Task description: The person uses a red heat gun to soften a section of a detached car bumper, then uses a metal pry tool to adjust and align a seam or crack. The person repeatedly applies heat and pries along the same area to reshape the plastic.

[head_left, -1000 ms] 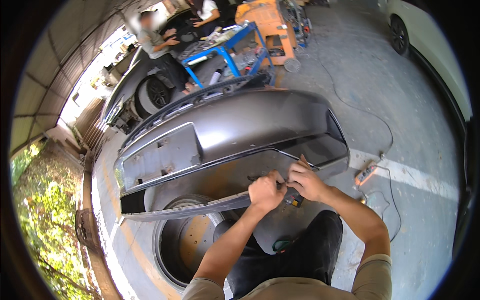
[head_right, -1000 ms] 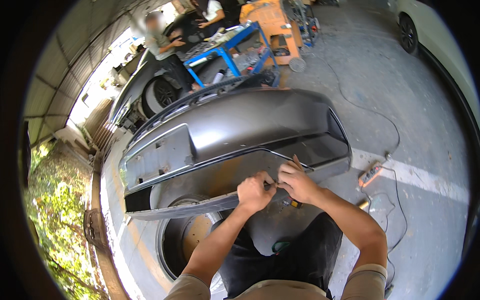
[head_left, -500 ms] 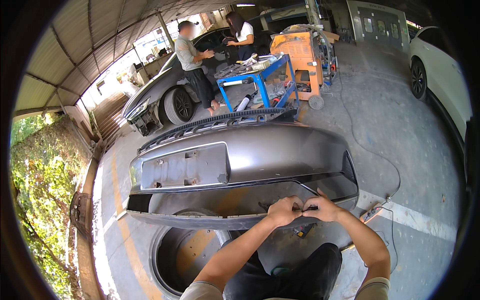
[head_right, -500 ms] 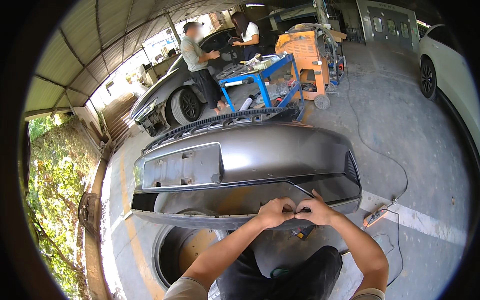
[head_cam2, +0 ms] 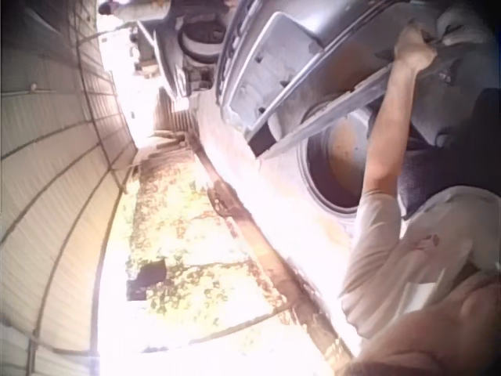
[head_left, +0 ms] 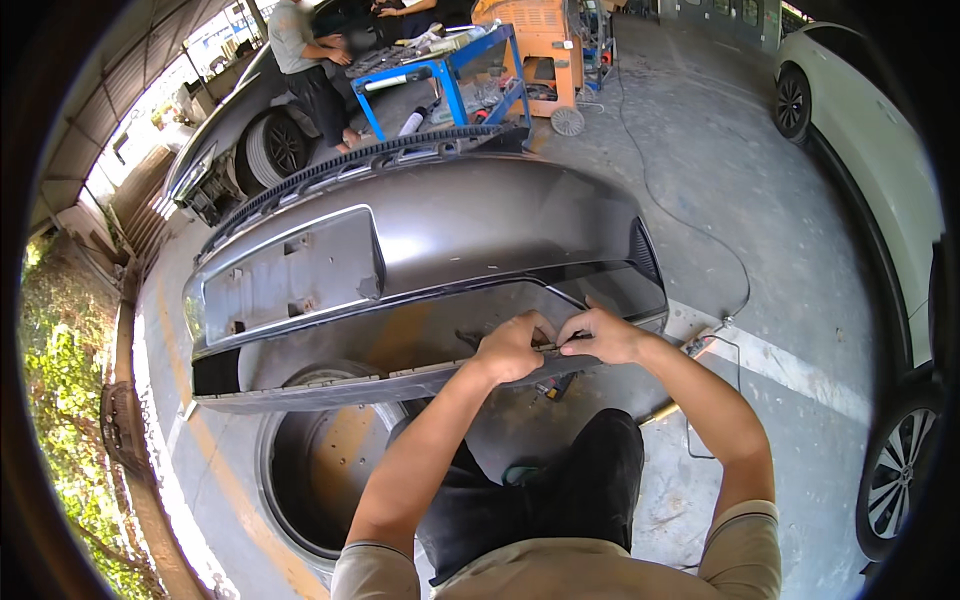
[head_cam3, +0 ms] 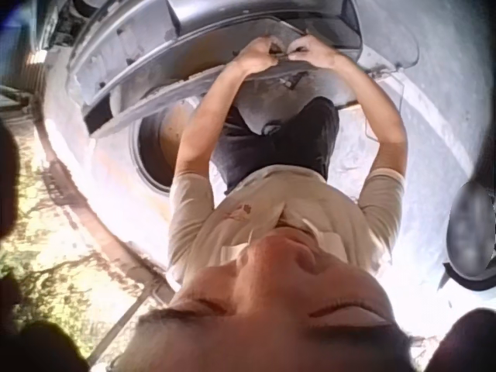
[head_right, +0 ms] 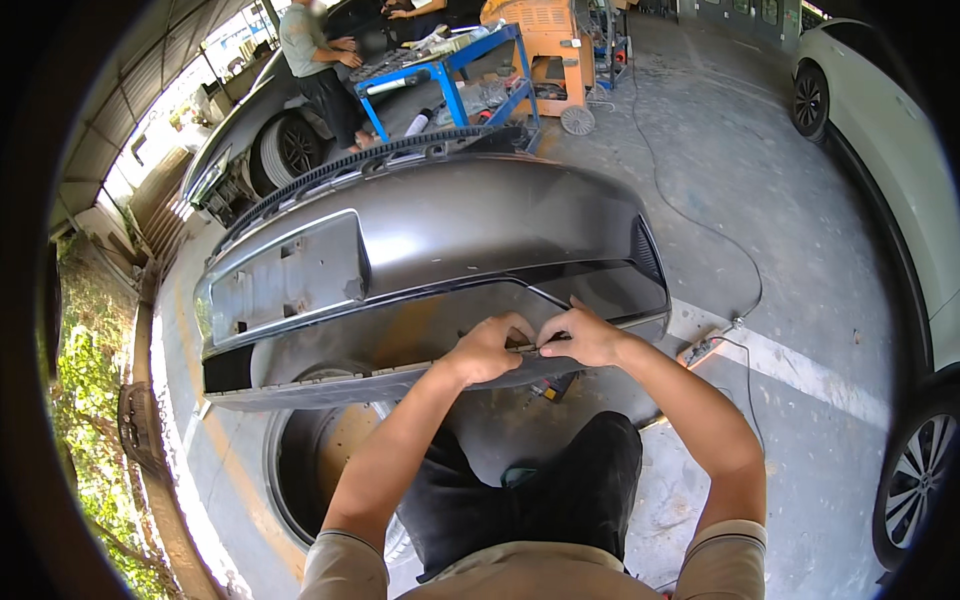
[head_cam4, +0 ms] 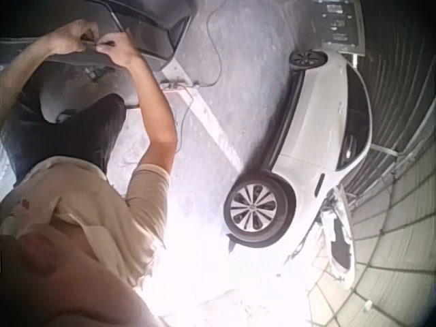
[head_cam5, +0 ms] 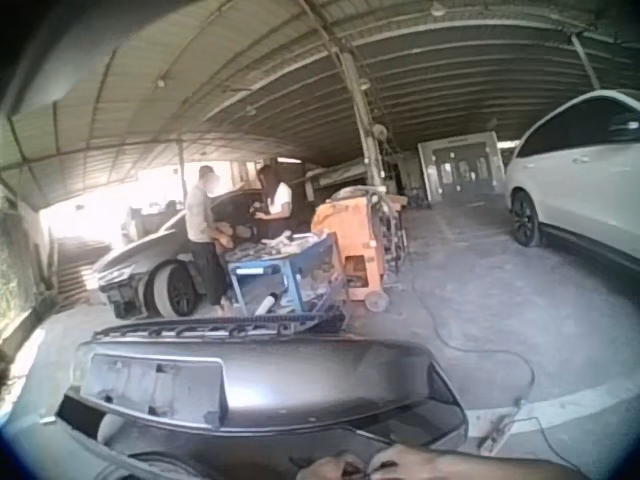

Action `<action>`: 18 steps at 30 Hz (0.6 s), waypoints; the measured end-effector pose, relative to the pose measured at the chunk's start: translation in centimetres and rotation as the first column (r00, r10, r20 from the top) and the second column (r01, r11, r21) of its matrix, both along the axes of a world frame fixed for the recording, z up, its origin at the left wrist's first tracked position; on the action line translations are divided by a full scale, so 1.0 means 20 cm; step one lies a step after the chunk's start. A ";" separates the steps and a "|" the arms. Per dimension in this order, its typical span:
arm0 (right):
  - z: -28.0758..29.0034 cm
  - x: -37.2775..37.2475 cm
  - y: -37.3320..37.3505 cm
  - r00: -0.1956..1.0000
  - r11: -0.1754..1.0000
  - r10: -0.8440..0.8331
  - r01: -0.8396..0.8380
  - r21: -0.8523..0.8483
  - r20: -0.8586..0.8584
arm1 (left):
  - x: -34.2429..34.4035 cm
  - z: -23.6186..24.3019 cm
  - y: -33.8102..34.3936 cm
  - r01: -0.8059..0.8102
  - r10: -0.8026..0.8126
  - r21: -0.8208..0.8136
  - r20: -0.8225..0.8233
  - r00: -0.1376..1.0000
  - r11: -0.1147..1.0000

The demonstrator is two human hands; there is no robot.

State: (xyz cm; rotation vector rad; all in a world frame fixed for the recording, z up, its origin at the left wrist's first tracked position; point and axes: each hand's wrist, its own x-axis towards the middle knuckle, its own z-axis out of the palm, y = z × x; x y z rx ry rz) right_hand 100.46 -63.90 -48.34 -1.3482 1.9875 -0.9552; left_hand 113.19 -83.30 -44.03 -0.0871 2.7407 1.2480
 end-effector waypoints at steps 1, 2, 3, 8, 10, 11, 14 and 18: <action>0.02 0.02 0.02 1.000 1.000 0.004 -0.004 0.009 -0.011 | 0.00 -0.01 0.02 -0.010 0.009 0.013 0.023 1.000 1.000; 0.05 0.03 0.03 1.000 1.000 0.004 -0.004 0.002 -0.026 | 0.00 0.01 0.02 -0.015 0.015 0.009 0.043 0.999 1.000; 0.07 0.04 0.04 1.000 1.000 -0.010 0.011 0.023 -0.013 | 0.00 0.02 0.03 -0.011 0.011 -0.001 0.038 0.999 1.000; 0.07 0.06 0.01 0.997 0.996 -0.077 0.078 0.045 -0.027 | 0.03 0.04 0.04 -0.004 0.005 -0.045 0.014 1.000 0.999; 0.06 0.07 0.00 0.993 0.994 -0.105 0.106 0.007 -0.054 | 0.04 0.02 0.02 0.013 -0.013 -0.034 -0.021 1.000 0.999; 0.05 0.09 0.00 0.990 0.993 -0.119 0.117 -0.028 -0.072 | 0.05 0.02 0.01 0.019 -0.021 -0.029 -0.038 0.999 0.999; 0.03 0.13 0.01 0.980 0.981 -0.165 0.151 -0.122 -0.110 | 0.04 0.03 0.03 -0.015 0.013 -0.038 -0.048 0.999 0.999; -0.03 0.17 0.02 0.963 0.961 -0.229 0.200 -0.191 -0.144 | 0.04 0.05 0.04 -0.037 0.037 -0.041 -0.008 0.999 0.998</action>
